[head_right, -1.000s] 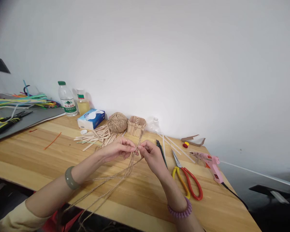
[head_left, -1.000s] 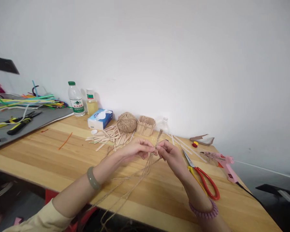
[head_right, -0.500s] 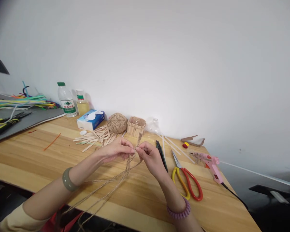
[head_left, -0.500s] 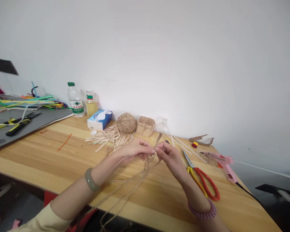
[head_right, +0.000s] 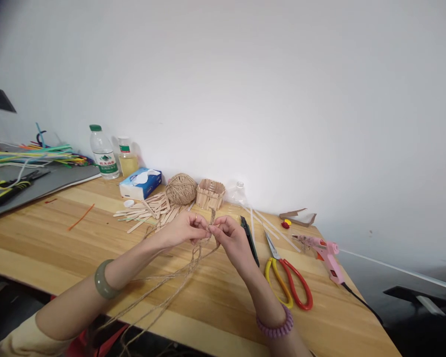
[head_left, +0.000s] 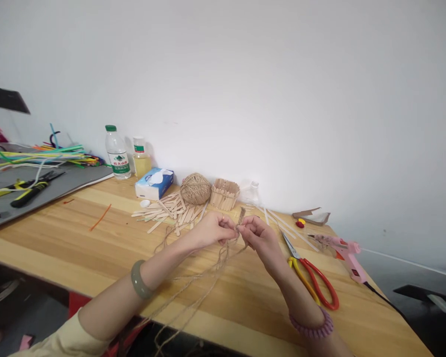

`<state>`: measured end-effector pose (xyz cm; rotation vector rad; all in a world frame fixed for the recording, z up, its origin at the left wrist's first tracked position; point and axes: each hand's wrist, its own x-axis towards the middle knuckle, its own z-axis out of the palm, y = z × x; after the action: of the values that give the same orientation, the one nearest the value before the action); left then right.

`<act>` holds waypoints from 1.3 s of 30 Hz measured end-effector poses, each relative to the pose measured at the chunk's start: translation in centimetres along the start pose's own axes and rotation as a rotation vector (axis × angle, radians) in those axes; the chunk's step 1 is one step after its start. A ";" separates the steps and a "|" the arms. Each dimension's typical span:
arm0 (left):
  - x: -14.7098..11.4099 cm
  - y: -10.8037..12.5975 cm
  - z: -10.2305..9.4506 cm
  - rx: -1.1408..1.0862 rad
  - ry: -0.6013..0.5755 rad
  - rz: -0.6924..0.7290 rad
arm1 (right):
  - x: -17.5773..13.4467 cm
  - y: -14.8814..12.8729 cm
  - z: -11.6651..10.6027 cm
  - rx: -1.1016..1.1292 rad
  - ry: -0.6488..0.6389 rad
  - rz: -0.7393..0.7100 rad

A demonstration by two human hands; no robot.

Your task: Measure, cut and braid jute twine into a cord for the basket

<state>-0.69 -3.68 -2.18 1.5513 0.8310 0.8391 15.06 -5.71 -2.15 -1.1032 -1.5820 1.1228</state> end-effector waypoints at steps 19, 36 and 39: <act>-0.1 -0.4 -0.4 -0.255 -0.056 -0.068 | -0.1 0.2 -0.6 0.045 -0.347 0.154; 0.0 -0.3 -1.4 -0.277 -0.197 -0.082 | 0.0 0.1 -1.8 -0.068 -0.398 0.140; 0.2 -0.4 -1.4 -0.158 -0.123 -0.081 | 0.0 0.1 -1.8 -0.161 -0.378 0.121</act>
<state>-1.86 -2.76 -2.34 1.4062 0.7164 0.7252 16.76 -5.33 -1.87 -1.1518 -1.9473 1.3645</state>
